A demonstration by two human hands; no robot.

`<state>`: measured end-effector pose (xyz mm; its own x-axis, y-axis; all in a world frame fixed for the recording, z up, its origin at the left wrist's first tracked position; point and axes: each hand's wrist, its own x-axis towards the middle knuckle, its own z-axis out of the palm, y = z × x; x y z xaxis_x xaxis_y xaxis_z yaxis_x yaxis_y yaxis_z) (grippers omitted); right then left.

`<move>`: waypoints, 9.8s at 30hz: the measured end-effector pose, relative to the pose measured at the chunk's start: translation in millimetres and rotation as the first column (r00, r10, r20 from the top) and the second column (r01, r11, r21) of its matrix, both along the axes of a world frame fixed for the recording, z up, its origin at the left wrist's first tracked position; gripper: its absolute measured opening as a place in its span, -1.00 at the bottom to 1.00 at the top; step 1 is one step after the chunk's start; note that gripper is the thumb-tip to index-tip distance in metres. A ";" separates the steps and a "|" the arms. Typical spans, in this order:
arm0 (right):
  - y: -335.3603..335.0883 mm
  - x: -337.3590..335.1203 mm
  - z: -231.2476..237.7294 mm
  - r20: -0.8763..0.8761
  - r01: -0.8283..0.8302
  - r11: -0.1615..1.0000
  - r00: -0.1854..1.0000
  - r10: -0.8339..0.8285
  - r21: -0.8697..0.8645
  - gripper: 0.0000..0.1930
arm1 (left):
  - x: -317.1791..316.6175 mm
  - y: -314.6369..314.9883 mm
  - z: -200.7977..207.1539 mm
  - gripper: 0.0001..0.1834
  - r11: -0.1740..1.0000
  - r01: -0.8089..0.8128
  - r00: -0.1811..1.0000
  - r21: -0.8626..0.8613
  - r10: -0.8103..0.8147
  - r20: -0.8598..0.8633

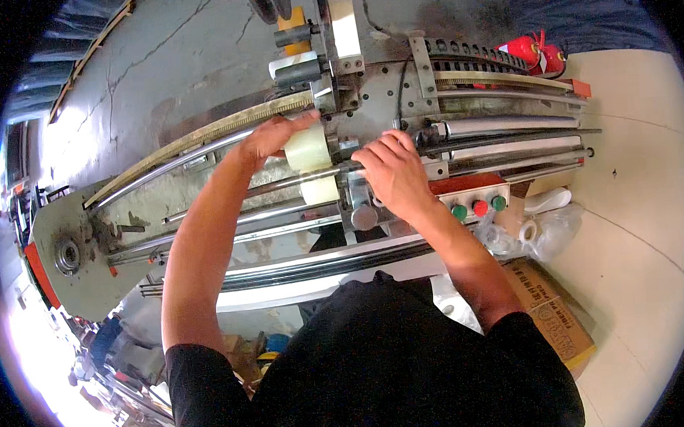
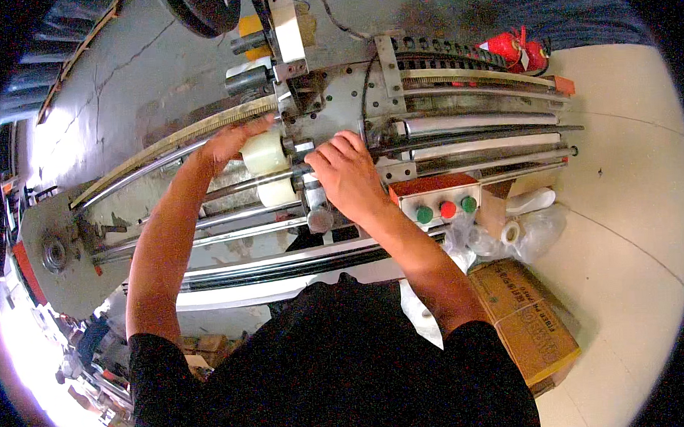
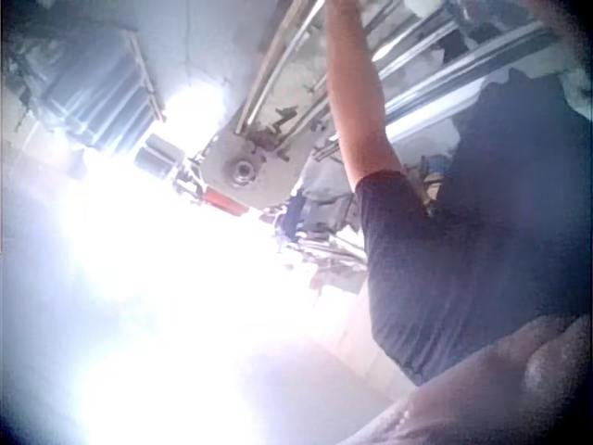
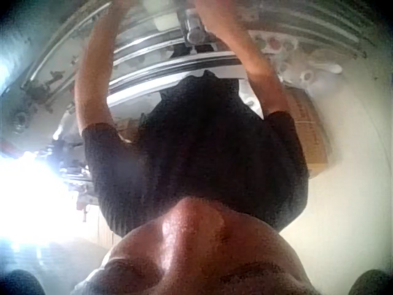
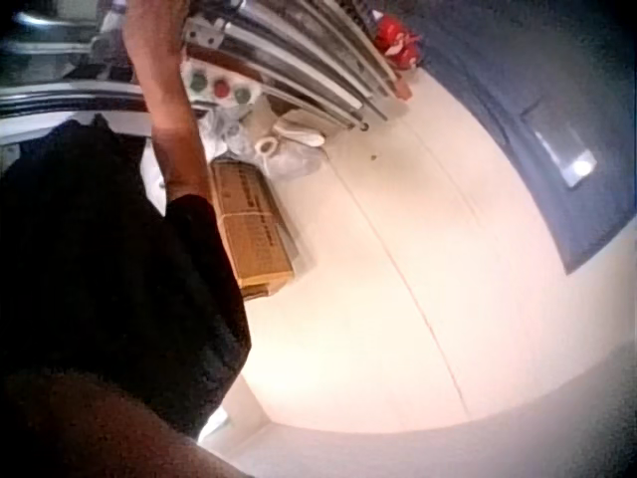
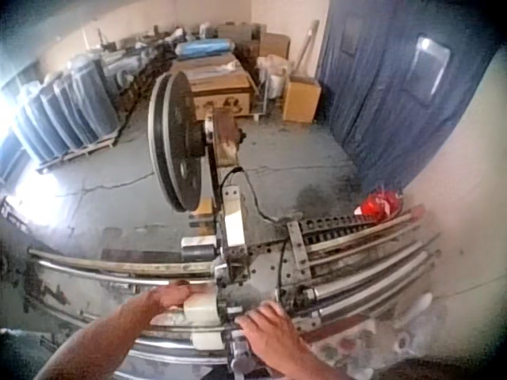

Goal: The person operates a labeling machine by feeding metal rods through rollers, applying labels from a roll, and collecting the labeled rods. The process is repeated continuously throughout the clip.

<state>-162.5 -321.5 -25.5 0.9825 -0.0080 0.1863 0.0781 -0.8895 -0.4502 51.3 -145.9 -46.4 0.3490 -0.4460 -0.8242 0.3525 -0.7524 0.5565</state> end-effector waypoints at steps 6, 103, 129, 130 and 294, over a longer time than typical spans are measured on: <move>1.2 -5.6 3.2 0.001 0.027 0.999 1.000 -0.027 0.047 -0.69 | 26.8 24.4 -46.6 -0.64 0.956 -0.060 0.993 -0.288 0.029 -0.111; -8.5 6.0 10.5 -0.166 0.001 0.999 0.986 0.006 0.043 -0.73 | -78.5 55.8 67.9 -0.24 0.945 0.320 0.505 0.073 -0.235 0.831; -13.1 -5.4 -11.1 0.092 0.164 0.984 0.983 -0.157 -0.070 -0.61 | -152.8 37.0 24.6 0.04 0.836 0.419 0.181 0.356 -0.461 0.869; -13.1 -16.7 -0.3 0.109 0.188 0.982 0.977 -0.185 -0.019 -0.49 | -153.9 37.9 16.3 0.06 0.825 0.394 0.150 0.405 -0.492 0.858; 105.3 22.2 18.9 -0.296 0.499 0.777 0.731 -0.615 -0.383 -0.26 | 222.0 724.9 73.4 -0.49 0.824 0.166 0.407 0.542 -0.558 0.723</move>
